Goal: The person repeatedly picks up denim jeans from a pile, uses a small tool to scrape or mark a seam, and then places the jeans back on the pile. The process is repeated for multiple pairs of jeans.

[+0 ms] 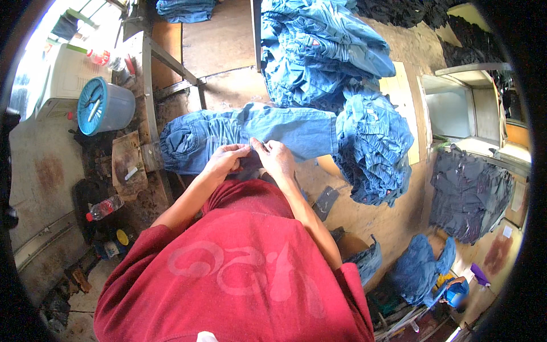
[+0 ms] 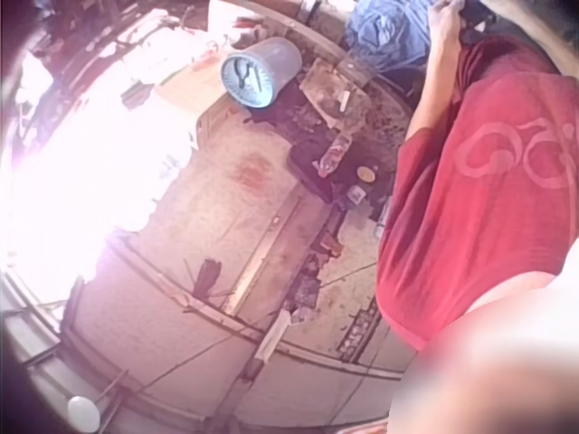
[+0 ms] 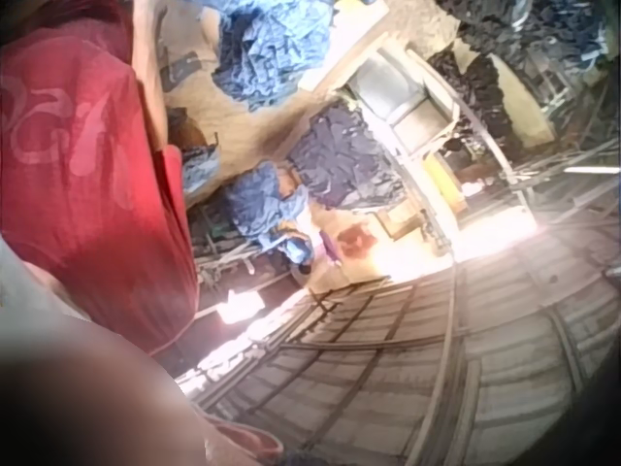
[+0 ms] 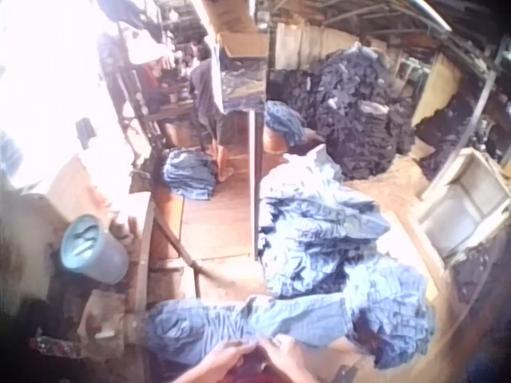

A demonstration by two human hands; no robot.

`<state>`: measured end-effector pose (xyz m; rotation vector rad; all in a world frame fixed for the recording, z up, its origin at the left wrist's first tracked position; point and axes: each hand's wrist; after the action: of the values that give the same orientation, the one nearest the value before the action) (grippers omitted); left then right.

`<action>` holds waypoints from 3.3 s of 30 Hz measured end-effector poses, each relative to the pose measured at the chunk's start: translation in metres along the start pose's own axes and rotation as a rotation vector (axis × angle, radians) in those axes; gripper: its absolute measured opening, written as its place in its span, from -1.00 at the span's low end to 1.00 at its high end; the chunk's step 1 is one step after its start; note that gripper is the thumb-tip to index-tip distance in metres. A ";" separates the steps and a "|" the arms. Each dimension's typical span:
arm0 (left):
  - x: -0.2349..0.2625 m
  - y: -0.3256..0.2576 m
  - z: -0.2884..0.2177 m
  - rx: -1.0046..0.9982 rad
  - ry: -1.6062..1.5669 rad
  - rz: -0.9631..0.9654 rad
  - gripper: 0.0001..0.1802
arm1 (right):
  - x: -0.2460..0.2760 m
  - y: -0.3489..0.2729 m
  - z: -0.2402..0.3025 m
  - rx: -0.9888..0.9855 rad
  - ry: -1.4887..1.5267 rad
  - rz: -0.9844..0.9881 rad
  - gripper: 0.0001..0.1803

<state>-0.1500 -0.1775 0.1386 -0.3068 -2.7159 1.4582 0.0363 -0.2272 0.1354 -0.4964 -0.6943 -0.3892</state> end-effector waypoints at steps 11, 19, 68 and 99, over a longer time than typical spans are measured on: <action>0.005 0.006 0.025 0.022 -0.189 0.097 -0.85 | -0.029 0.000 -0.056 -0.045 0.347 0.008 -0.48; 0.010 0.005 0.029 0.092 -0.255 0.198 -0.84 | -0.010 -0.013 -0.036 0.017 0.294 -0.128 -0.60; -0.009 0.017 0.032 -0.275 0.220 0.090 -0.69 | -0.020 -0.023 -0.055 -0.162 0.649 0.214 -0.77; -0.004 0.009 0.038 0.064 -0.186 0.035 -0.73 | -0.002 -0.020 -0.052 -0.214 0.666 0.115 -0.76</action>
<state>-0.1500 -0.2050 0.1099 -0.2279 -2.8108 1.6577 0.0509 -0.2723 0.1054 -0.5640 0.0210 -0.4883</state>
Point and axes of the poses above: each hand's wrist, its own y-axis towards the middle knuckle, its own x-axis out of the back of the hand, z = x × y, and after that the axes turned 14 degrees about -z, right-handed
